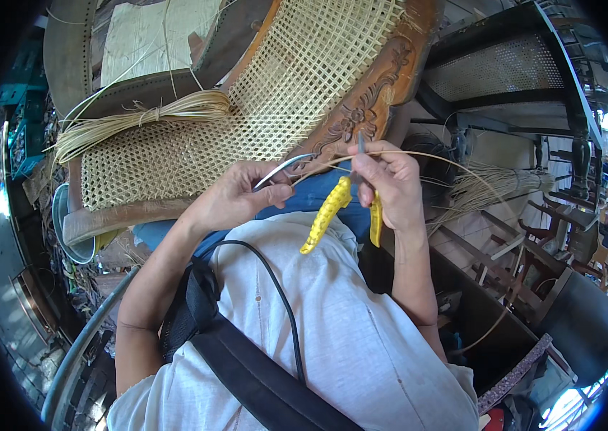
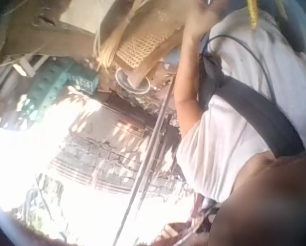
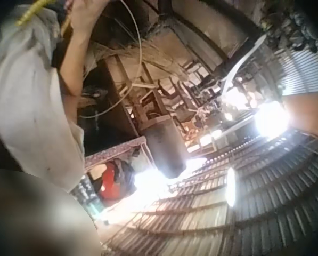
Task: Repairing or weaving a rattan/bamboo furniture piece by hand.
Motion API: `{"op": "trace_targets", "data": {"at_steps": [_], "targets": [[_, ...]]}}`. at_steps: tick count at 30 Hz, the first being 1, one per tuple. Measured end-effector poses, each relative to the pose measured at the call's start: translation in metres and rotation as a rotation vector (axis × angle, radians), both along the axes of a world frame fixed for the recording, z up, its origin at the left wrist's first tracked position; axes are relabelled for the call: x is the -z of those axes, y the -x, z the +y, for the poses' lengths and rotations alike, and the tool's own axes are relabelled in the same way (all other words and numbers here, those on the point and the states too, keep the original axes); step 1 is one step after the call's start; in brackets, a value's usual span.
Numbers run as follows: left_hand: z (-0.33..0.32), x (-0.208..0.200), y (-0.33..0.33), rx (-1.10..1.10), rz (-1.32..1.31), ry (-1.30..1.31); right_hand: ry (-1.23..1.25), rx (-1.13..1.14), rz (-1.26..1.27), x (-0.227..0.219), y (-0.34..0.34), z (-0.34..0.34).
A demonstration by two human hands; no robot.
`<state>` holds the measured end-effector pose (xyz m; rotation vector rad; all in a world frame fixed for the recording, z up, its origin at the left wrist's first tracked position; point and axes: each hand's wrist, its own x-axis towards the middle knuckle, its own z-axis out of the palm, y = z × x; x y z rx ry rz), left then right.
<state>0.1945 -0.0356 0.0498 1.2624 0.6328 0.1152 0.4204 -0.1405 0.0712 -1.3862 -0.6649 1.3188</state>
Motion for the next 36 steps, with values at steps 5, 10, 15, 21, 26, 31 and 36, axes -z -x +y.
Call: {"op": "trace_targets", "data": {"at_steps": [5,10,15,21,26,31,36], "targets": [[0.0,-0.005,-0.01,-0.092,0.125,0.037,0.02,-0.116,0.039,0.001,0.005,0.004],[0.003,-0.011,-0.013,-0.138,0.103,0.107,0.086,-0.112,0.064,-0.008,0.01,0.008],[-0.006,-0.011,-0.015,-0.175,0.105,0.157,0.076,-0.237,-0.007,0.003,0.032,0.005],[-0.012,-0.012,-0.012,-0.184,-0.035,-0.414,-0.001,-0.142,0.087,0.006,0.029,0.008],[-0.013,-0.025,0.009,-0.11,0.046,-0.51,0.016,-0.035,0.129,-0.001,0.017,0.012],[-0.014,-0.033,0.025,-0.102,0.062,-0.57,-0.017,0.056,0.119,-0.003,0.004,0.01],[-0.012,-0.041,0.047,-0.072,0.155,-0.497,-0.043,0.076,0.109,-0.006,-0.013,0.011]]}}
